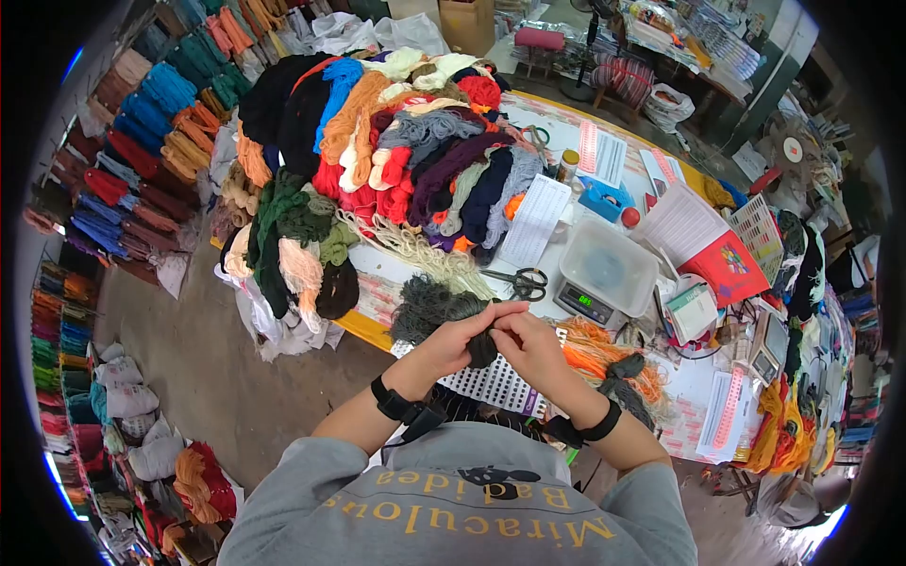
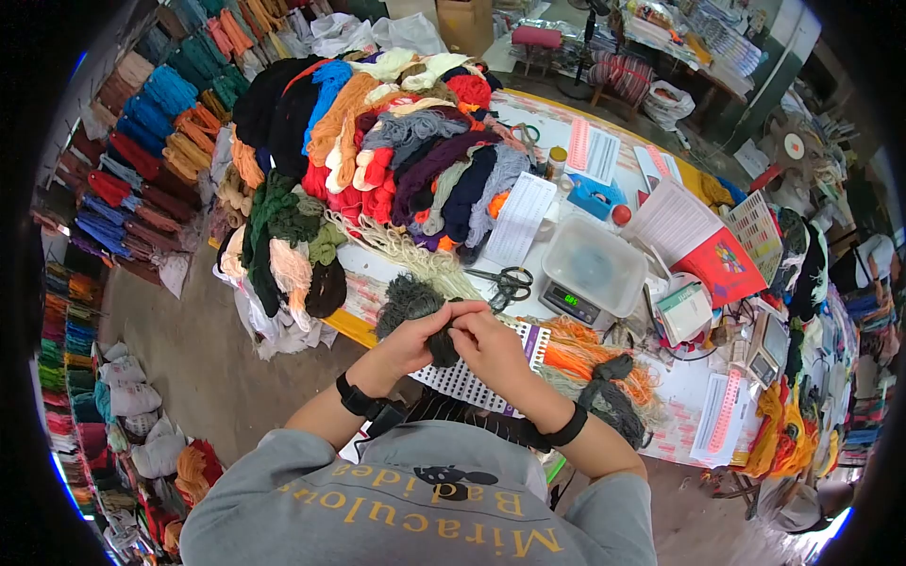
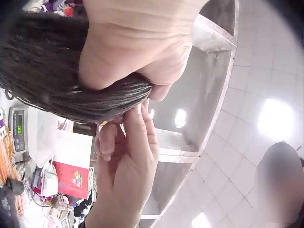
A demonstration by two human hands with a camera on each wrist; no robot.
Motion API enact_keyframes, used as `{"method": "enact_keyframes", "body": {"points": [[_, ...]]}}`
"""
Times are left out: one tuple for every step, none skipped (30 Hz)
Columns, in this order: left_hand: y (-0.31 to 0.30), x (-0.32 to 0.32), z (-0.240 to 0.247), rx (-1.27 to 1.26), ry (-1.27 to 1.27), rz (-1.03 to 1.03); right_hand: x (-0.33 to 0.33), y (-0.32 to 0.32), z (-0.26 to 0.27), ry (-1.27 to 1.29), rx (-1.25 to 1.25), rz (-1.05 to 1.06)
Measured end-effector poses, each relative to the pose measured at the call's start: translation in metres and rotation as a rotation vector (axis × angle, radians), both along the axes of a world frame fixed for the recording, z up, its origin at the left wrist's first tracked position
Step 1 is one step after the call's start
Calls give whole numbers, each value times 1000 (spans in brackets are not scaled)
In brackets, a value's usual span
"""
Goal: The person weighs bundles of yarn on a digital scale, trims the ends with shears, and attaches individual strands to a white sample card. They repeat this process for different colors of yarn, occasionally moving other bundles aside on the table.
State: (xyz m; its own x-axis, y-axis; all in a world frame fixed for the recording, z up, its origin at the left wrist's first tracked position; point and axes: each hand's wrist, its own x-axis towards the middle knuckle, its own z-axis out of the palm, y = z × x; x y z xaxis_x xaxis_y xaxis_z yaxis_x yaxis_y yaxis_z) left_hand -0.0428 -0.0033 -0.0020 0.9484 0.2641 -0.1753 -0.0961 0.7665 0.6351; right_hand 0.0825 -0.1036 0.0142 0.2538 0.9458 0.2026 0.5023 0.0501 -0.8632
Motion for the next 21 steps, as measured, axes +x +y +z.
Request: {"method": "enact_keyframes", "body": {"points": [[0, 0, 1, -6, 6, 6, 1, 0, 4, 1, 1, 1], [-1, 0, 0, 8, 17, 62, 4, -1, 7, 13, -41, -18], [0, -1, 0, 8, 18, 59, 7, -2, 9, 25, -83, -38], [1, -2, 1, 5, 49, 82, 9, -3, 3, 65, -50, -52], [1, -2, 3, 3, 79, 105, 11, -4, -3, 64, -51, -56], [-1, 1, 6, -62, 125, 160, 12, -5, -9, 295, -71, -53], [1, 0, 3, -63, 124, 157, 13, -5, -9, 526, -90, -48], [5, -1, -3, -110, 23, 134, 14, -5, -7, 675, -159, -56], [7, -2, -7, -157, -79, 112, 16, -6, -4, 674, -159, -57], [1, 3, 10, -123, 63, 200, 16, -7, 2, 934, -202, -65], [2, 3, 10, -124, 63, 199, 17, -8, 4, 1195, -243, -72], [3, 2, 10, -118, 77, 185, 17, -10, 0, 1226, -272, -17], [5, 1, 9, -111, 90, 168, 16, -11, -2, 1227, -271, -20], [7, 0, 9, -111, 91, 163, 16, -13, -4, 1120, -352, 57], [9, 0, 9, -39, 162, 93, 16, -15, -6, 1011, -431, 131], [11, -1, 8, 34, 232, 21, 18, -20, -12, 904, -444, 179], [14, -4, 5, 115, 311, -82, 23, -26, -15, 907, -442, 170], [19, -9, 6, 183, 357, -157, 28, -32, -18, 863, -373, 73], [25, -16, 6, 251, 400, -233, 37, -39, -21, 816, -304, -25], [38, -26, -5, 129, 421, -213, 52, -48, -27, 854, -242, -158], [51, -38, -7, 66, 463, -129, 70, -60, -34, 891, -202, -318]]}}
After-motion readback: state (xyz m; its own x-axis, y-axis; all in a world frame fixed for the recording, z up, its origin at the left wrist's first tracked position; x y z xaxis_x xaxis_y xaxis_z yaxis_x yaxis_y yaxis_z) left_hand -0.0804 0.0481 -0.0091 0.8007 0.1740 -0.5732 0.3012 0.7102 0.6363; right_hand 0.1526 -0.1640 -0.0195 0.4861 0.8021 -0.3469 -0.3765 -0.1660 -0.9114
